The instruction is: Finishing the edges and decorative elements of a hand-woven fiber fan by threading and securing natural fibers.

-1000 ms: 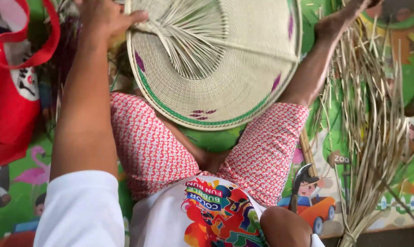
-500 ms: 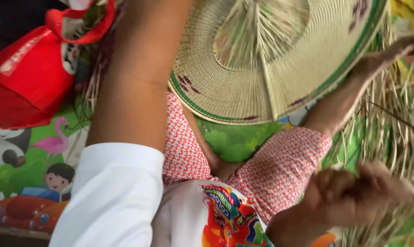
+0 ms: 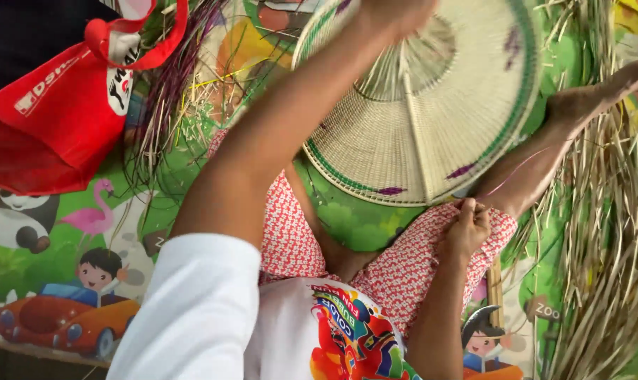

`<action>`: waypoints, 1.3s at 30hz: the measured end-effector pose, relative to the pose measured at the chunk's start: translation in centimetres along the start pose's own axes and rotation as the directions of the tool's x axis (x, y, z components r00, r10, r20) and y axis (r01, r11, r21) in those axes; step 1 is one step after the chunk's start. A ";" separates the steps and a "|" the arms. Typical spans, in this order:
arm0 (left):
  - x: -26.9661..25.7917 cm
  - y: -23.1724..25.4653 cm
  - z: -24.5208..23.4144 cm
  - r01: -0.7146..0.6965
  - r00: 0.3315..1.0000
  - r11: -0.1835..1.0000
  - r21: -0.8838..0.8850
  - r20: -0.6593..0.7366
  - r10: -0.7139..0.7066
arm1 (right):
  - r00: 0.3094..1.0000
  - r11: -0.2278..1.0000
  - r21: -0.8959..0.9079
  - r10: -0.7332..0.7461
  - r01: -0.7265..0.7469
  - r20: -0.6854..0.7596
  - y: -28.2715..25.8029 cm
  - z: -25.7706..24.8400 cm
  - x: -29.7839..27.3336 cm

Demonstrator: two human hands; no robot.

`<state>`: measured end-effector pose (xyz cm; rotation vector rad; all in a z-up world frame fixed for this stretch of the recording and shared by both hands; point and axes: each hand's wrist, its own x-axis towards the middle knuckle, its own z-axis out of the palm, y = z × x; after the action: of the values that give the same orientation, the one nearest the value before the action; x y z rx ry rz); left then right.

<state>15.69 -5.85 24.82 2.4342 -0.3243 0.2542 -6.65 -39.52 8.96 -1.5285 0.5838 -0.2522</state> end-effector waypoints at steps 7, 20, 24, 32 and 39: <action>-24.2 1.5 24.9 -0.219 0.953 0.975 -0.026 0.207 0.220 | 0.998 0.998 0.002 -0.070 0.070 0.001 1.1 0.6 -0.6; -28.6 1.1 32.4 -0.290 0.957 0.924 0.249 0.107 0.271 | 0.970 0.971 -0.052 -0.226 0.231 0.084 1.3 1.6 -2.1; -28.5 0.9 32.2 -0.265 0.964 0.928 0.262 0.088 0.251 | 0.978 0.981 -0.044 -0.182 0.187 0.100 1.2 1.4 -2.4; -28.7 0.3 31.9 -0.221 0.974 0.913 0.342 0.030 0.224 | 0.984 0.988 -0.044 -0.141 0.146 0.105 2.6 1.2 -1.3; -33.0 2.3 27.5 -0.230 0.970 0.935 0.272 0.143 0.197 | 0.986 0.986 0.064 0.153 -0.157 0.065 2.9 0.7 -0.9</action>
<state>-13.62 -19.63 -3.54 2.7069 -0.6461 0.2731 -7.67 -38.34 6.23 -1.4113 0.6365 -0.1054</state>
